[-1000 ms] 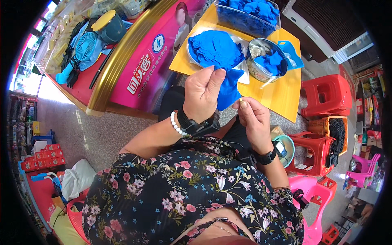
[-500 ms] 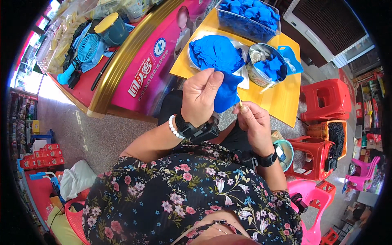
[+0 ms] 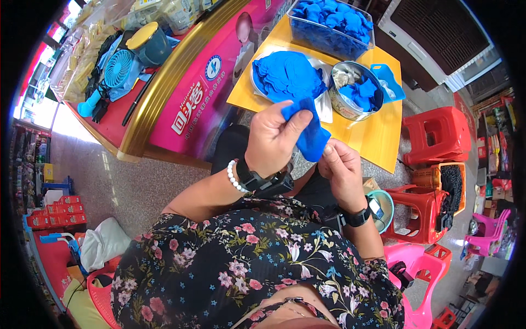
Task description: Use a wooden stick to shape and fold pieces of blue fabric.
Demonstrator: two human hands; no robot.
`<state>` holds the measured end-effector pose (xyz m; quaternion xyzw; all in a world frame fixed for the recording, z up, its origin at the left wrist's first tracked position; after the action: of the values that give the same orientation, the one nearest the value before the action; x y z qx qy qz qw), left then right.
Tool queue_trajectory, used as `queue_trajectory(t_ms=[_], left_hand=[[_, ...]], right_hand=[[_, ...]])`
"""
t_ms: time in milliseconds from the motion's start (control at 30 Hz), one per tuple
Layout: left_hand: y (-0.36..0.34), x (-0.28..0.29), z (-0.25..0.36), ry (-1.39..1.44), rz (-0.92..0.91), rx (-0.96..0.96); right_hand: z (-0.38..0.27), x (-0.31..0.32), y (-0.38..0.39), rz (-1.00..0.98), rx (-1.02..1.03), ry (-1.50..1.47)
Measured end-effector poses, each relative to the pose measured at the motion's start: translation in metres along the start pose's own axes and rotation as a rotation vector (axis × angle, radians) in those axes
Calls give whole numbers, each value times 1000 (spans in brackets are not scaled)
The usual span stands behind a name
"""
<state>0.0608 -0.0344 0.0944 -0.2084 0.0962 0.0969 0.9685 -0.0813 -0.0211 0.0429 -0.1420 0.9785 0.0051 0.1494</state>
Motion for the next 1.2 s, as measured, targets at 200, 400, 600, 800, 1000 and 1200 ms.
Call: queue_trajectory(t_ms=[200,400,600,800,1000,1200], left_hand=[[1,-4,5,-259,-103,-153],[-10,7,0,99,2,56],[-29,14,22,-146,-339,-58],[-29,13,36,-239,-344,-198],[-3,-13,73,-660,-452,-737],[3,-5,72,-655,-458,-723]], right_hand=[[6,-4,0,29,-40,-77],[-3,5,-3,13,23,122],[-28,22,-4,-20,21,357],[-38,16,-4,-73,169,573],[-43,10,-3,-41,178,704],[-33,19,-5,-69,102,692]])
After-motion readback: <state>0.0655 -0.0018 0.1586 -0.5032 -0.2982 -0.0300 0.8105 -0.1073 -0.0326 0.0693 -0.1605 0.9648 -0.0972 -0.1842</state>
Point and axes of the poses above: each hand's wrist, its own y-axis away from the middle knuckle, its own x-axis out of the back of the hand, z = x × y, the point moved 8 cm from there along -y, towards the middle knuckle, and after that the axes turned 7 degrees about z, right-handed, at the moved point
